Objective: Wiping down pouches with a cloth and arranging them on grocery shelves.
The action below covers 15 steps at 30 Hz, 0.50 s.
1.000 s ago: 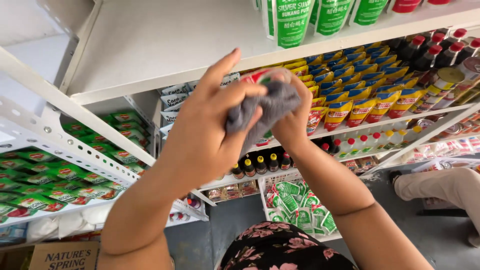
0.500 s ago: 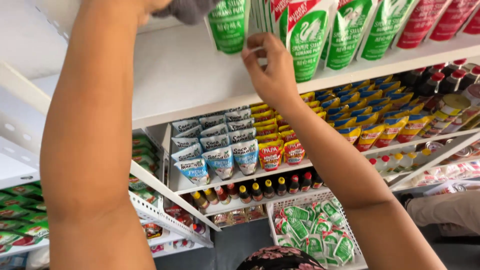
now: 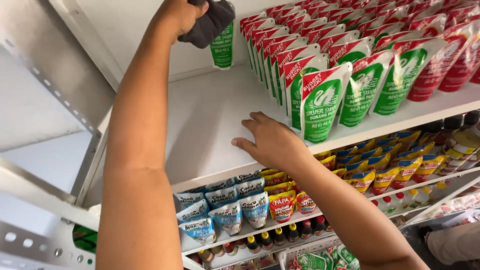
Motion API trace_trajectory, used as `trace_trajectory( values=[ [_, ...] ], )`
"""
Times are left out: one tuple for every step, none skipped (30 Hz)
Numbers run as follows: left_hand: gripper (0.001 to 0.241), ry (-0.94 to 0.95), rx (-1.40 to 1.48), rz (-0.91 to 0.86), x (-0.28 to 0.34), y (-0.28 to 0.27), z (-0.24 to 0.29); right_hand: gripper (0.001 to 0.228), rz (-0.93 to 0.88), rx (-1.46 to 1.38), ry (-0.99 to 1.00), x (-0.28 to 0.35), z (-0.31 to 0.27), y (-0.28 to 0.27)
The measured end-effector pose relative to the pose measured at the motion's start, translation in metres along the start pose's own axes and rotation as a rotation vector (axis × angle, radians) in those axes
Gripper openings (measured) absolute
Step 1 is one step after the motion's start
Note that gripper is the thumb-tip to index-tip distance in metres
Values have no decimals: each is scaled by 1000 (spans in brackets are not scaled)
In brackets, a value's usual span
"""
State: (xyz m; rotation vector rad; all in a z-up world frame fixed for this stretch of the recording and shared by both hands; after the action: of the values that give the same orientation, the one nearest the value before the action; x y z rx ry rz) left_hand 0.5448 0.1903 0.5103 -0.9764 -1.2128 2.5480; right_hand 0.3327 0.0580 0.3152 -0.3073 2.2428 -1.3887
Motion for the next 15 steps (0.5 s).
trace_trajectory(
  values=[
    [27,-25,23,-16,-10,9,-39,60,0,-1,6,1,0,1],
    [27,-48,45,-30,-20,19,-71,62,-15,-11,19,2,1,3],
    [27,-71,67,-45,-38,30,-94,63,-30,-22,32,3,2,5],
    [27,-59,69,-47,-43,34,-96,63,-21,-18,39,2,3,2],
    [25,-41,67,-51,-48,38,-97,63,-14,-16,40,1,3,0],
    [22,-33,66,-54,-48,43,-102,64,-16,-17,38,2,2,0],
    [22,-30,70,-55,-51,48,-108,64,-15,-14,42,2,2,0],
    [21,-47,92,-60,-54,54,-117,64,-25,-19,54,2,3,2],
    [20,-64,115,-65,-56,60,-126,64,-35,-24,67,2,4,3],
    [20,-65,116,-63,-61,62,-131,64,-36,-22,66,1,4,1],
    [19,-58,120,-54,-65,63,-136,64,-39,-23,67,0,3,0],
    [18,-56,125,-48,-67,66,-142,65,-45,-27,69,1,2,0],
    [18,-62,126,-49,-66,69,-144,65,-51,-28,69,1,2,1],
    [18,-58,138,-45,-64,71,-145,65,-46,-31,68,2,2,1],
    [18,-55,150,-40,-63,72,-145,65,-42,-33,68,3,2,0]
  ],
)
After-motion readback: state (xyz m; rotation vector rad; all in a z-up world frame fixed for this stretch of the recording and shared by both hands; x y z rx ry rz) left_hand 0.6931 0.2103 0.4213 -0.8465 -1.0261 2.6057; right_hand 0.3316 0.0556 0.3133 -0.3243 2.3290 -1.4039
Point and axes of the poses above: each hand's wrist, its own x-axis away from the middle knuckle, its own y-axis out of the palm, z = x × y, the point moved 10 cm from there along -x, towards the middle knuckle, and after that the axes turned 9 degrees about -z, right-handed, at the moved point
